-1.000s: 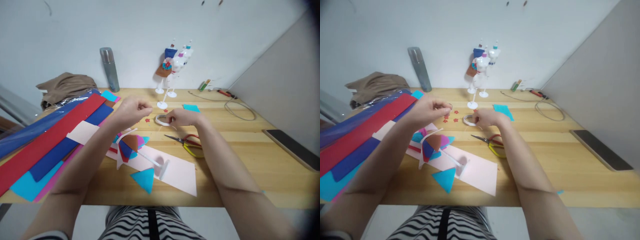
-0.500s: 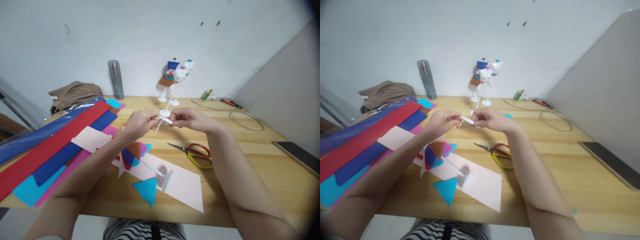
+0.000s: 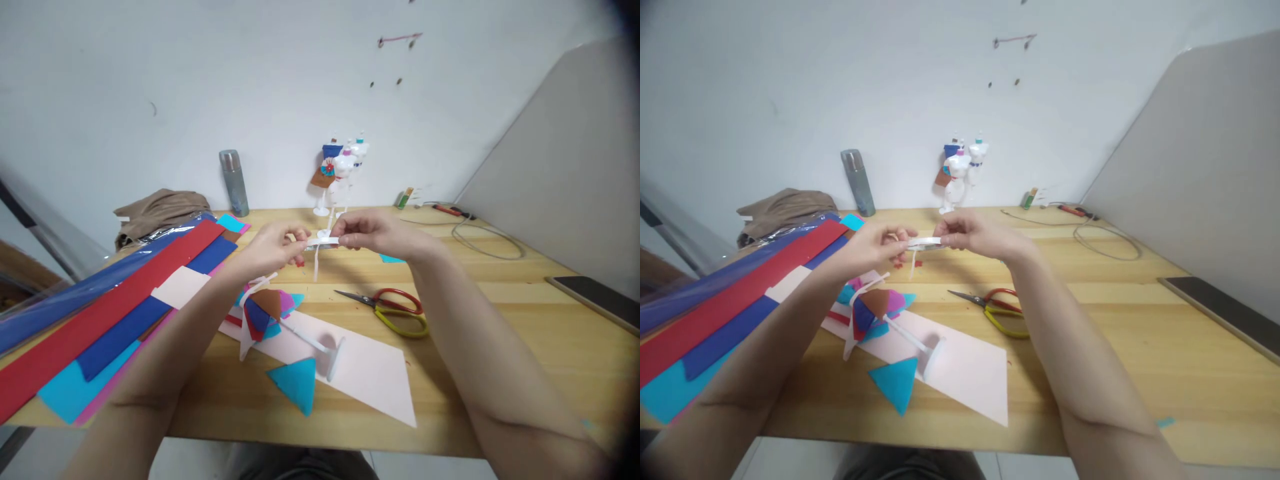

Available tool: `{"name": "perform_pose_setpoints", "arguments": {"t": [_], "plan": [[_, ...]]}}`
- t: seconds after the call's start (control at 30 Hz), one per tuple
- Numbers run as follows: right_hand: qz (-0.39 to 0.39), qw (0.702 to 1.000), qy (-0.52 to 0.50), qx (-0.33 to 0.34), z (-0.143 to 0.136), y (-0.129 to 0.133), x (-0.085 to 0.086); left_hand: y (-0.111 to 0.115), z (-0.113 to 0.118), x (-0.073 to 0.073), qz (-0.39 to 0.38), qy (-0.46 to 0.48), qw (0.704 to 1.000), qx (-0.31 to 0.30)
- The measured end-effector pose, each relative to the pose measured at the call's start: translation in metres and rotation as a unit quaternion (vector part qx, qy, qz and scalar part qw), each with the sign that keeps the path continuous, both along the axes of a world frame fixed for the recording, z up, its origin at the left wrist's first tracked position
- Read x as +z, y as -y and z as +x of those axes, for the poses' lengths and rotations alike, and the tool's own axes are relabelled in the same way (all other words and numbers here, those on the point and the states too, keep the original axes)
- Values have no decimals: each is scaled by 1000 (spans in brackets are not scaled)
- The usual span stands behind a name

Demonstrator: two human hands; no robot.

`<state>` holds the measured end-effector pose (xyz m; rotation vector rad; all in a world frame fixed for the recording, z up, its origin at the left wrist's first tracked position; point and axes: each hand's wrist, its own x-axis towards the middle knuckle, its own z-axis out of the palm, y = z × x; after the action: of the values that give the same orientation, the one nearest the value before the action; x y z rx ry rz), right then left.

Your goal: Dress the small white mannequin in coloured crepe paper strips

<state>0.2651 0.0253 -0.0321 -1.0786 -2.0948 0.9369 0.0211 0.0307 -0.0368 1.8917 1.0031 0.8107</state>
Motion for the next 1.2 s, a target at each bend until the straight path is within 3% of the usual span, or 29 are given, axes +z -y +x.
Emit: {"name": "perform_pose_setpoints", "arguments": {"t": [0.1,0.3,0.43,0.57,0.67,0.8,0.9,1.03,1.2], "plan": [[-3,997,-76,-23,-2,3,1,3,-3,5,-89,62,994,-15],[-10,966,-255,-27,6,5,3,7,-10,16,-99,153,983,14],[-18,978,-191,-81,-5,13,9,9,-9,17,-63,180,981,39],[-93,983,-153,-40,-37,26,10,13,-2,12,25,149,986,75],[-131,970,-200,-41,-55,29,6,12,-1,6,176,99,976,82],[-166,946,-275,-49,-62,24,0,9,-4,2,400,42,914,49],[-165,945,-279,-42,-60,22,0,9,-6,2,476,14,878,41],[-134,941,-306,-56,-46,23,10,9,-8,4,453,12,890,52],[-16,929,-343,-139,-8,21,27,9,-11,11,269,99,958,27]]}}
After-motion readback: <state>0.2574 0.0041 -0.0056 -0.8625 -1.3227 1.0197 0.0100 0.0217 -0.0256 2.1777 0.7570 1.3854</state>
